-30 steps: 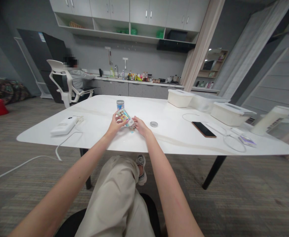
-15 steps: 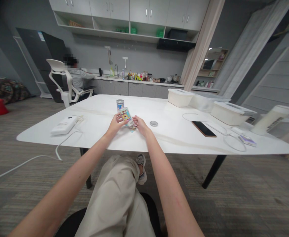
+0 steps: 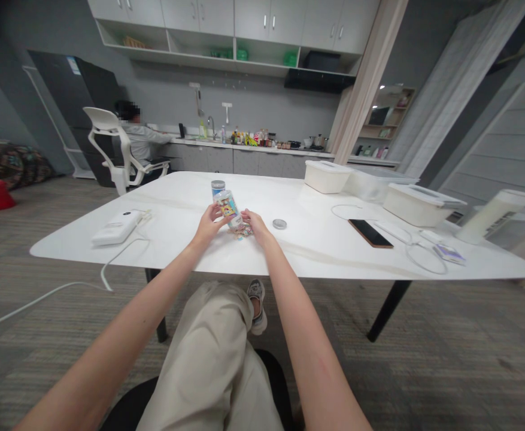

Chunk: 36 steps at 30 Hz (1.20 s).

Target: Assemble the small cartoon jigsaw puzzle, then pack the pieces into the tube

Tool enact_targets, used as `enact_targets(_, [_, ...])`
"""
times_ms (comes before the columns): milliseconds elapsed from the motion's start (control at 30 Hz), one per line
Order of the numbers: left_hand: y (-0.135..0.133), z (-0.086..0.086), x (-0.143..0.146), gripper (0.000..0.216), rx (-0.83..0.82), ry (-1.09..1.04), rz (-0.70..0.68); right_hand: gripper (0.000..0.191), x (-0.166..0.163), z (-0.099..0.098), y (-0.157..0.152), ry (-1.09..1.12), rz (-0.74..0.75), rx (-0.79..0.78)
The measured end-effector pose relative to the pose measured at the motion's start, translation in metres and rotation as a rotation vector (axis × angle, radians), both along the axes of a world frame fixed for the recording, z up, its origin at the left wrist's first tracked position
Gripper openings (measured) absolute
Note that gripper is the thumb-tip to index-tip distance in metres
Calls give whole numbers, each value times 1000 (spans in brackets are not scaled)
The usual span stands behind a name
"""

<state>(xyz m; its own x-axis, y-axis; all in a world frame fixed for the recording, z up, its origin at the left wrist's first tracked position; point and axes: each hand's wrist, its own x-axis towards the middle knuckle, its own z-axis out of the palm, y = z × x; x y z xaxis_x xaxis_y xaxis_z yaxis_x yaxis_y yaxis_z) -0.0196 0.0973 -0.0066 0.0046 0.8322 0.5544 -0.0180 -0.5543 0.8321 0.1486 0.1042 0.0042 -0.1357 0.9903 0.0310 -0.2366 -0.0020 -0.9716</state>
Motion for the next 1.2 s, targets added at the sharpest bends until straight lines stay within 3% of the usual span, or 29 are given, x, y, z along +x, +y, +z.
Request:
enact_targets(233, [0, 1, 0, 63, 8, -47, 16, 24, 2, -5, 6, -16, -14, 100])
enact_targets(500, [-5, 5, 1, 55, -132, -144, 66, 23, -4, -1, 4, -31, -75, 124])
enact_targets(867, [-8, 12, 3, 47, -337, -312, 69, 24, -7, 9, -12, 8, 39, 107])
enact_targets(1000, [-8, 14, 4, 54, -434, -386, 57, 26, -7, 9, -16, 23, 91, 139])
enact_targets(1200, [-8, 13, 4, 56, -436, -347, 12, 34, -6, 7, -14, -10, 97, 209])
